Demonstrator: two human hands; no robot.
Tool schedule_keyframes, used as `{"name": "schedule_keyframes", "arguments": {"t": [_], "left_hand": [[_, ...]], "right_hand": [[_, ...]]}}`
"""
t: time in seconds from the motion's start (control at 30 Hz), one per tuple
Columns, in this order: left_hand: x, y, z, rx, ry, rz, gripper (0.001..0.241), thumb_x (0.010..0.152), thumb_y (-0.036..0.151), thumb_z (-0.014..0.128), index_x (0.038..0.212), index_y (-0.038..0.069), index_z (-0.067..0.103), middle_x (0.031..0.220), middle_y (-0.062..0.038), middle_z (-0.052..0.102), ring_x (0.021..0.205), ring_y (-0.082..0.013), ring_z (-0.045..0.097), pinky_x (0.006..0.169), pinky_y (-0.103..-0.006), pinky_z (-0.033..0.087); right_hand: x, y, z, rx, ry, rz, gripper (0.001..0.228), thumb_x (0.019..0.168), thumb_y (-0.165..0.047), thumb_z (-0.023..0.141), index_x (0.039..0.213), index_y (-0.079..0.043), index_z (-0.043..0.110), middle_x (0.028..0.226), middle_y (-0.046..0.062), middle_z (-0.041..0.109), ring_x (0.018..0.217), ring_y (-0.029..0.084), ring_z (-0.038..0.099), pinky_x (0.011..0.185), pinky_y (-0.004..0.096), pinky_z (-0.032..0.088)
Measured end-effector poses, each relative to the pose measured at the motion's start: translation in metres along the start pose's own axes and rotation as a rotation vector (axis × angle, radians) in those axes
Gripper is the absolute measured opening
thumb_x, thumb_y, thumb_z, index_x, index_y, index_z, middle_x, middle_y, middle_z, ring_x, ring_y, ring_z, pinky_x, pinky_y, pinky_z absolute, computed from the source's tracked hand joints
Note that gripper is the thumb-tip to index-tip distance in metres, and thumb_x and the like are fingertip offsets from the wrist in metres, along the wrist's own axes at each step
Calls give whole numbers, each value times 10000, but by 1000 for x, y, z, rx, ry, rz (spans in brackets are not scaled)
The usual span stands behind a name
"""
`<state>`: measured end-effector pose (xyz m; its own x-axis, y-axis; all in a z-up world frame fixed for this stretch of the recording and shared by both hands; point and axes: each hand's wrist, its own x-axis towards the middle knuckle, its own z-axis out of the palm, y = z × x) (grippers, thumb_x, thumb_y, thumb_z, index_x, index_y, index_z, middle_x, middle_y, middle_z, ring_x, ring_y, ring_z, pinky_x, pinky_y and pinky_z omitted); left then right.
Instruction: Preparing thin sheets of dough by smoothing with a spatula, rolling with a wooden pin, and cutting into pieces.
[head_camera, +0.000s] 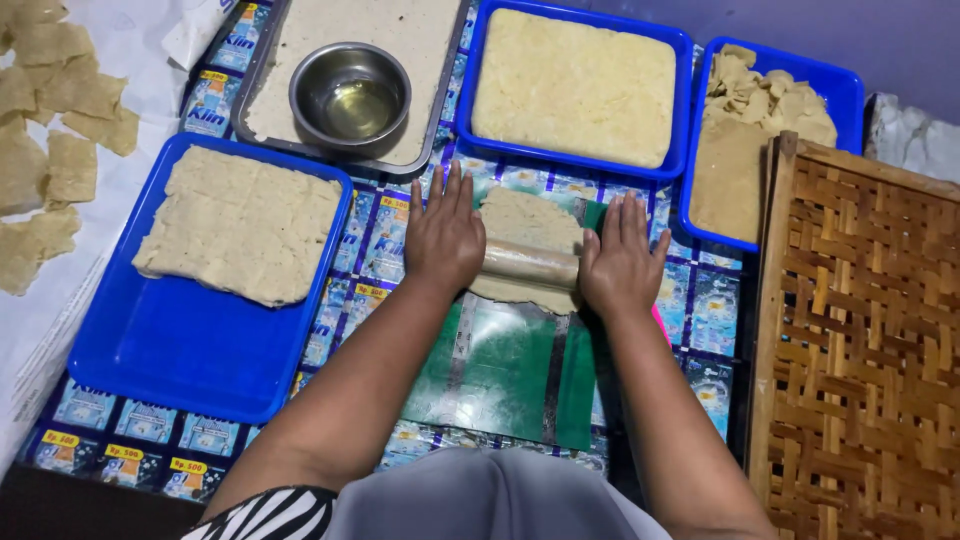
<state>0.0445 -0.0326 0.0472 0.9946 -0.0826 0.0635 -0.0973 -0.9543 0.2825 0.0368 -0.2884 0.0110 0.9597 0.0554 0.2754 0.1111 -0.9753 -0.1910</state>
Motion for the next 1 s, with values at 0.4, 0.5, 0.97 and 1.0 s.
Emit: {"name": "schedule_keyframes", "arguments": {"t": [0.4,0.5,0.97,1.0], "left_hand": [[-47,0,-7,-7,-22,2,603,1061,308,290,1616,74,322,1713,-164,221,1586,-372,152,1262,-565,37],[-3,3,-15,-12,-15,-8,606,1060,294,290,1624,70,307,1713,-168,213,1591,-362,142,1263,-566,8],[-36,3,-22,-45,-37,18,607,1047,261,304,1627,80,308,1727,-155,179,1591,-372,133,1264,-565,15],[-42,1,-19,-21,-49,11,604,1033,270,313,1606,80,344,1723,-153,198,1590,-370,137,1258,-581,-6]], "right_hand": [[-44,-5,3,-106,231,-107,600,1050,-417,503,1500,-21,533,1528,222,531,1450,368,461,1169,611,235],[-1,-2,0,-91,173,-74,574,1051,-387,447,1550,-105,487,1543,194,520,1464,346,442,1155,635,192],[-30,-11,-10,-75,189,-139,543,1048,-323,475,1531,-77,518,1590,219,450,1476,368,406,1104,606,289],[-34,-11,-12,-63,58,-98,557,1065,-356,424,1545,-80,494,1580,214,468,1479,373,405,1130,637,242]]}}
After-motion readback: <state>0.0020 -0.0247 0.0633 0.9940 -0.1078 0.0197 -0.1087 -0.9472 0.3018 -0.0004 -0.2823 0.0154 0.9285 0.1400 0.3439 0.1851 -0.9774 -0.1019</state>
